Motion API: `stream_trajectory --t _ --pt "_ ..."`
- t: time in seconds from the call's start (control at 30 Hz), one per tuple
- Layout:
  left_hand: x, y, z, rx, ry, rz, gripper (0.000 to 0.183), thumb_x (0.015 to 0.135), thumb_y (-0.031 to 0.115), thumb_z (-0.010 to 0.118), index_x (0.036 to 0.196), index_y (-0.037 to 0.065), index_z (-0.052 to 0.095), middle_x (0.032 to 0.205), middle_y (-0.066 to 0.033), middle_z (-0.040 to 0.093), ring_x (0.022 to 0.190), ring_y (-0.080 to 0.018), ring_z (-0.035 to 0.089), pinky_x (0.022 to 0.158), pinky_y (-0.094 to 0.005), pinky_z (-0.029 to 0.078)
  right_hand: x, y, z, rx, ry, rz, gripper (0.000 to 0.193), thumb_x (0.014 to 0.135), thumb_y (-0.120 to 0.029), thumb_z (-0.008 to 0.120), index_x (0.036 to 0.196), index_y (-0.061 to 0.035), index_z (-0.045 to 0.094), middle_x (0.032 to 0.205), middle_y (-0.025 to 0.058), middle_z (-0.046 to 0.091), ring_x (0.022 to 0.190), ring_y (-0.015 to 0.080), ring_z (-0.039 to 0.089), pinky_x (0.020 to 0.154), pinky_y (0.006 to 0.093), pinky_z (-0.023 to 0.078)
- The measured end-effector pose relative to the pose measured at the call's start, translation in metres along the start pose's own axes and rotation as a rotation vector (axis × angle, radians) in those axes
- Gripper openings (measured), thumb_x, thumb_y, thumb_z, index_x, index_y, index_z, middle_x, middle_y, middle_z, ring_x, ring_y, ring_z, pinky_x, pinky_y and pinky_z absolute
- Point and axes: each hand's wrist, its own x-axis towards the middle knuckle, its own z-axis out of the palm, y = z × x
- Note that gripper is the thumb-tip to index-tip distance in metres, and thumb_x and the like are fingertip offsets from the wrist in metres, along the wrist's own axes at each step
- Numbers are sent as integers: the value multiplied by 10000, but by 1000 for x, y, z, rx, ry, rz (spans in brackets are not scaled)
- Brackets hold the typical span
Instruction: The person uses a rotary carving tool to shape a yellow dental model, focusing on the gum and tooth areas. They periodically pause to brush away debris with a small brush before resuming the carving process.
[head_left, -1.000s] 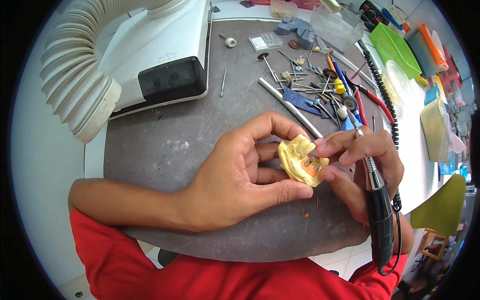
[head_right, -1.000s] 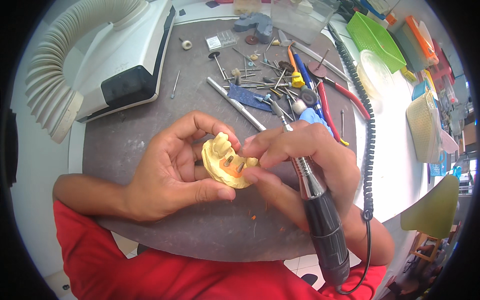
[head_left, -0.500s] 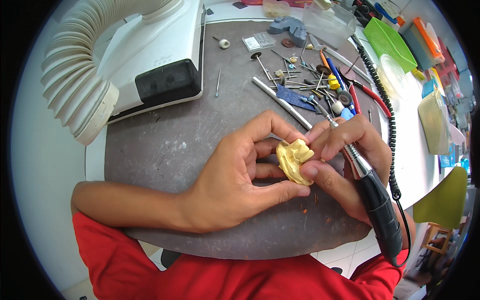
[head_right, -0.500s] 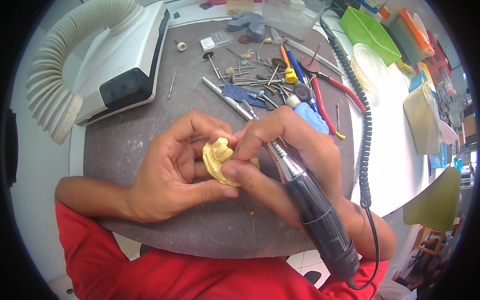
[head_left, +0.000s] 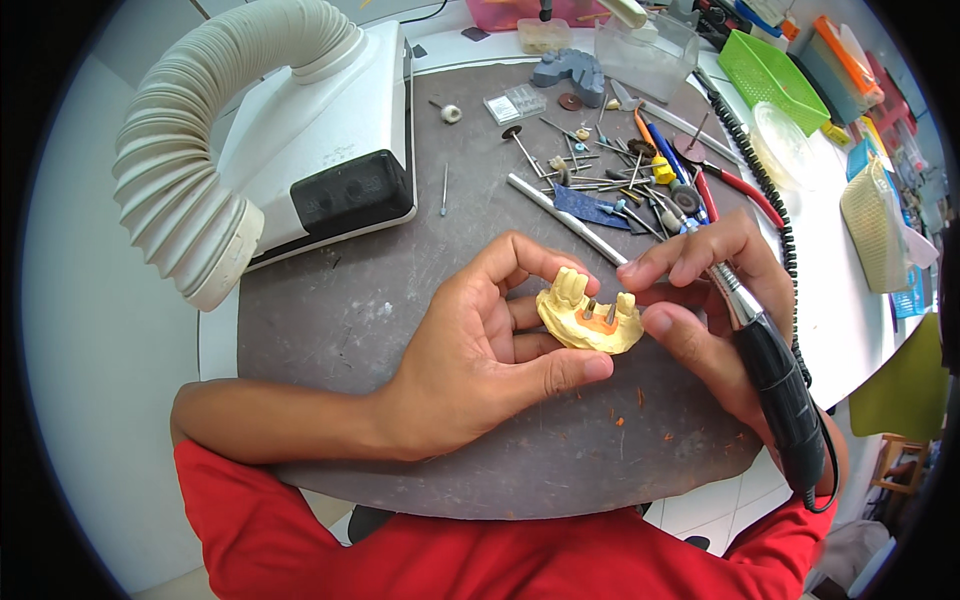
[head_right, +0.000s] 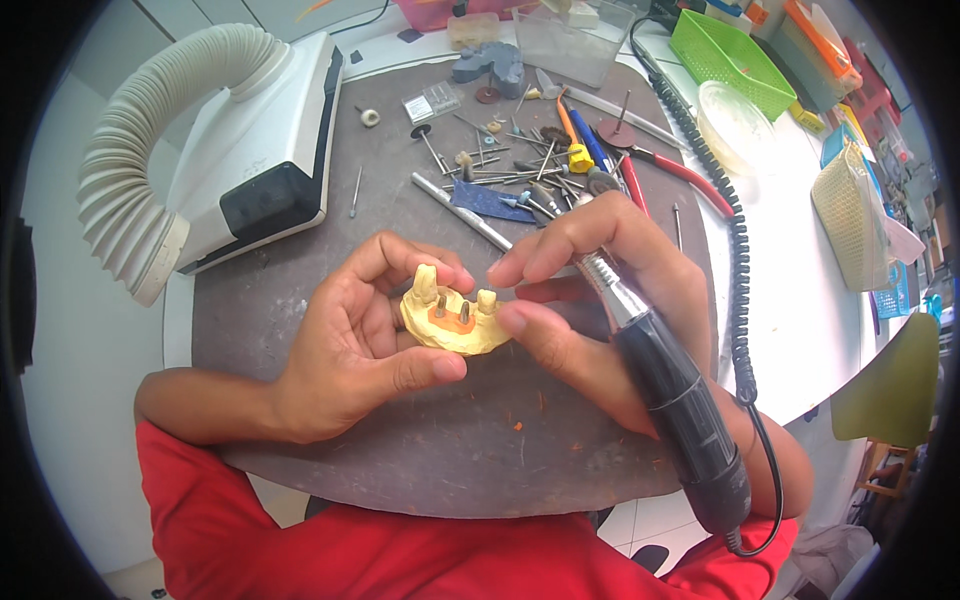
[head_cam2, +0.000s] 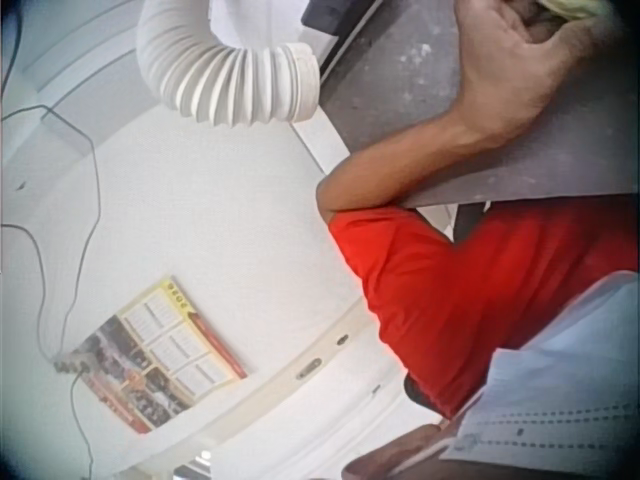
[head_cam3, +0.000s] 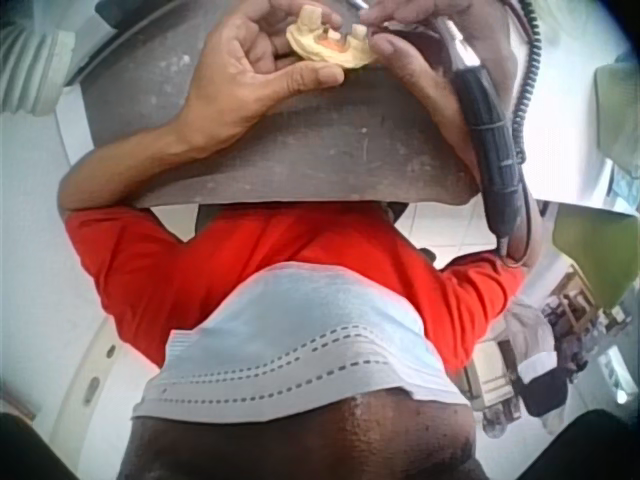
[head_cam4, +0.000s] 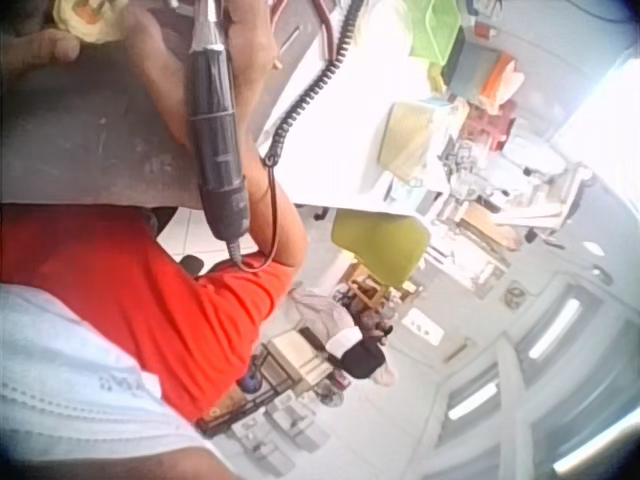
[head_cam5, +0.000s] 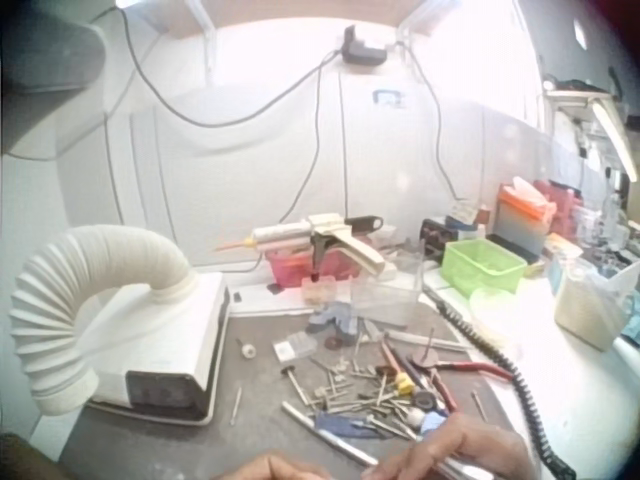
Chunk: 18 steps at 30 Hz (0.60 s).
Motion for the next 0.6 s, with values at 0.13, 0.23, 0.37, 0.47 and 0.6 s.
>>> stream_trajectory --t 0.13,0.23,0.37,0.47,0.6 --pt "0 -2 -1 -7 6 8 488 762 -61 713 1147 22 424 1212 -122 461 1151 -164 505 1005 -304 432 0 3 -1 -31 -59 -47 241 770 12 704 921 -22 520 951 119 642 943 177 636 793 290 547" --pt "0 0 -2 -22 -10 -24 505 787 -22 706 1202 8 420 1238 -131 465 1182 -167 490 1016 -308 422 -1 3 1 -31 -54 -35 257 758 6 724 918 -19 524 949 120 640 947 184 638 794 291 550" --pt "2 0 -3 -77 -32 -11 577 843 63 677 1326 -22 371 1302 -145 452 1219 -182 474 1033 -319 408 -2 5 3 -31 -67 -73 293 736 -3 757 916 -14 526 953 128 633 941 194 644 790 293 554" --pt "5 3 -3 -82 -91 -16 617 874 98 647 1381 -30 320 1332 -149 438 1225 -198 473 1035 -328 410 -3 3 2 -36 -58 -92 310 724 -9 774 915 -9 530 957 132 626 944 204 648 787 295 558" --pt "5 2 -4 -90 -94 -29 620 884 89 629 1396 -31 300 1344 -157 430 1228 -204 471 1028 -332 420 -3 5 2 -53 -60 -115 299 724 -11 777 906 -5 540 947 128 620 953 216 650 782 296 562"
